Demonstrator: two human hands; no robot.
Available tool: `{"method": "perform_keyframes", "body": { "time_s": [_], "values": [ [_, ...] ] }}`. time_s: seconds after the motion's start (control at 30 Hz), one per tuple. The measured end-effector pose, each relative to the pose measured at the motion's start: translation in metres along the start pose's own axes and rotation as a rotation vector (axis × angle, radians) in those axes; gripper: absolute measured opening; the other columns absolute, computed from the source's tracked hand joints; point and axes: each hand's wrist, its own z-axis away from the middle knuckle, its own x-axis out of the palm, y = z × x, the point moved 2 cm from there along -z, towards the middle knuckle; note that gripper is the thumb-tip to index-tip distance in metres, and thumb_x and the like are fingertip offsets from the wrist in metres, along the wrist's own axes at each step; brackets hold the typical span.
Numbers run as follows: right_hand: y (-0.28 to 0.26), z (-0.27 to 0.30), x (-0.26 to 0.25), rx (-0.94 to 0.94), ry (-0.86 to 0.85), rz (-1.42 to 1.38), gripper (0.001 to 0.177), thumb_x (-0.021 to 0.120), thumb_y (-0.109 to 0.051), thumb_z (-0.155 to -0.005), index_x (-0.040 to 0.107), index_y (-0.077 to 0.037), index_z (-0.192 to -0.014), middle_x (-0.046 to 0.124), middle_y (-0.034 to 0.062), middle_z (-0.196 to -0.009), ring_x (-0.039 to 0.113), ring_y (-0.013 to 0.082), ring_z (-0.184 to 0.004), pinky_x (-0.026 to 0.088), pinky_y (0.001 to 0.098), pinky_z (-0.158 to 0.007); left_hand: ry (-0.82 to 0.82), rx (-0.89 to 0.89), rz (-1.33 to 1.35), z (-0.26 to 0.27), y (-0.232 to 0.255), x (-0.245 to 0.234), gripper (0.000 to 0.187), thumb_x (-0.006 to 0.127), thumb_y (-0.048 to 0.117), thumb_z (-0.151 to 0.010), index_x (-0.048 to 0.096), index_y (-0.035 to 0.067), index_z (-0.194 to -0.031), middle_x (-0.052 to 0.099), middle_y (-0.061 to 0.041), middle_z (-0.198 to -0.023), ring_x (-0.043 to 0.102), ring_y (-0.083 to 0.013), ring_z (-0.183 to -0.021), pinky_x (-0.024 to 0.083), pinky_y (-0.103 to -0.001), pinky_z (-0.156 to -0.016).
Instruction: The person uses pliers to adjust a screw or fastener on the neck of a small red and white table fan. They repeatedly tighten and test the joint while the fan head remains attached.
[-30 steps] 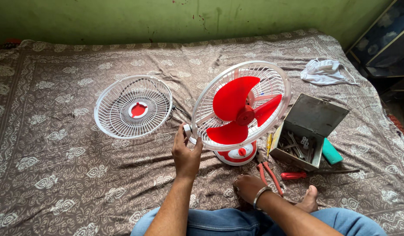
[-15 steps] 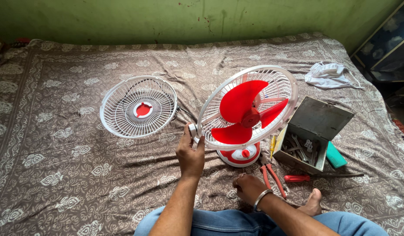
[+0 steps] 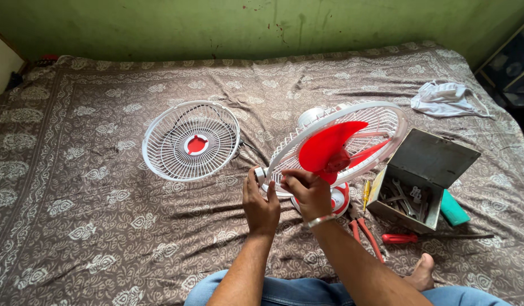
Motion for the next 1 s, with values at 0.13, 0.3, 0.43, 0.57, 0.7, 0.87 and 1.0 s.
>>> {"method": "perform_keyframes", "body": {
  "time_s": [0.13, 0.3, 0.43, 0.57, 0.7, 0.87, 1.0],
  "values": [
    [0.0, -0.01, 0.014, -0.009, 0.017, 0.029, 0.022, 0.07, -0.003, -0.093, 0.073, 0.007, -0.113, 0.077, 0.0116, -0.097, 0.074, 0.0155, -0.086, 0.065, 0.0301, -0.08, -0.004, 0.045, 0.036, 0.0, 0.007, -0.004, 0.056, 0.066, 0.027, -0.099, 0.05, -0.006, -0.141, 0.065, -0.026, -0.118, 0.067, -0.0415, -0.108, 0.054, -0.049, -0.091],
    [0.01, -0.009, 0.017, -0.011, 0.043, 0.128, 0.025, 0.072, -0.003, -0.091, 0.074, 0.008, -0.113, 0.079, 0.0125, -0.098, 0.076, 0.0155, -0.086, 0.064, 0.0286, -0.077, -0.018, 0.027, 0.045, -0.001, 0.009, -0.006, 0.053, 0.068, 0.019, -0.096, 0.052, -0.003, -0.141, 0.066, -0.024, -0.119, 0.068, -0.0398, -0.109, 0.055, -0.048, -0.091],
    [0.014, -0.017, 0.013, 0.003, -0.005, 0.094, 0.024, 0.073, -0.004, -0.092, 0.075, 0.007, -0.113, 0.079, 0.0124, -0.097, 0.076, 0.0154, -0.085, 0.064, 0.0281, -0.077, -0.038, 0.03, 0.072, 0.0, 0.009, -0.005, 0.055, 0.067, 0.016, -0.096, 0.049, -0.003, -0.144, 0.064, -0.024, -0.124, 0.068, -0.0369, -0.113, 0.057, -0.046, -0.092],
    [0.019, -0.024, 0.005, 0.037, -0.089, 0.075, 0.024, 0.072, -0.004, -0.092, 0.075, 0.005, -0.114, 0.079, 0.012, -0.096, 0.074, 0.0156, -0.081, 0.064, 0.0285, -0.075, -0.073, -0.015, 0.05, 0.002, 0.004, -0.003, 0.057, 0.067, 0.018, -0.097, 0.047, -0.001, -0.147, 0.063, -0.023, -0.126, 0.068, -0.0351, -0.115, 0.058, -0.045, -0.093],
    [0.023, -0.028, -0.001, 0.013, -0.097, 0.026, 0.023, 0.073, -0.003, -0.092, 0.074, 0.006, -0.113, 0.078, 0.0129, -0.094, 0.075, 0.0171, -0.08, 0.064, 0.0299, -0.075, -0.091, -0.02, 0.071, 0.004, 0.003, -0.001, 0.057, 0.068, 0.021, -0.099, 0.047, 0.0, -0.147, 0.064, -0.022, -0.126, 0.068, -0.0344, -0.117, 0.058, -0.045, -0.094],
    [0.021, -0.027, 0.003, 0.023, -0.057, 0.012, 0.022, 0.074, -0.003, -0.091, 0.073, 0.006, -0.111, 0.077, 0.0125, -0.094, 0.075, 0.0166, -0.08, 0.064, 0.0303, -0.075, -0.061, 0.027, 0.059, 0.004, 0.004, -0.002, 0.058, 0.069, 0.017, -0.096, 0.047, 0.0, -0.147, 0.063, -0.023, -0.129, 0.066, -0.0368, -0.118, 0.056, -0.047, -0.096],
    [0.019, -0.026, 0.004, 0.027, -0.071, -0.007, 0.024, 0.074, -0.003, -0.091, 0.07, 0.005, -0.112, 0.076, 0.0126, -0.096, 0.074, 0.0168, -0.081, 0.063, 0.0303, -0.075, -0.076, -0.001, 0.054, 0.004, 0.003, -0.002, 0.058, 0.069, 0.016, -0.096, 0.047, 0.001, -0.147, 0.063, -0.022, -0.129, 0.067, -0.0362, -0.118, 0.056, -0.046, -0.095]
  ]
}}
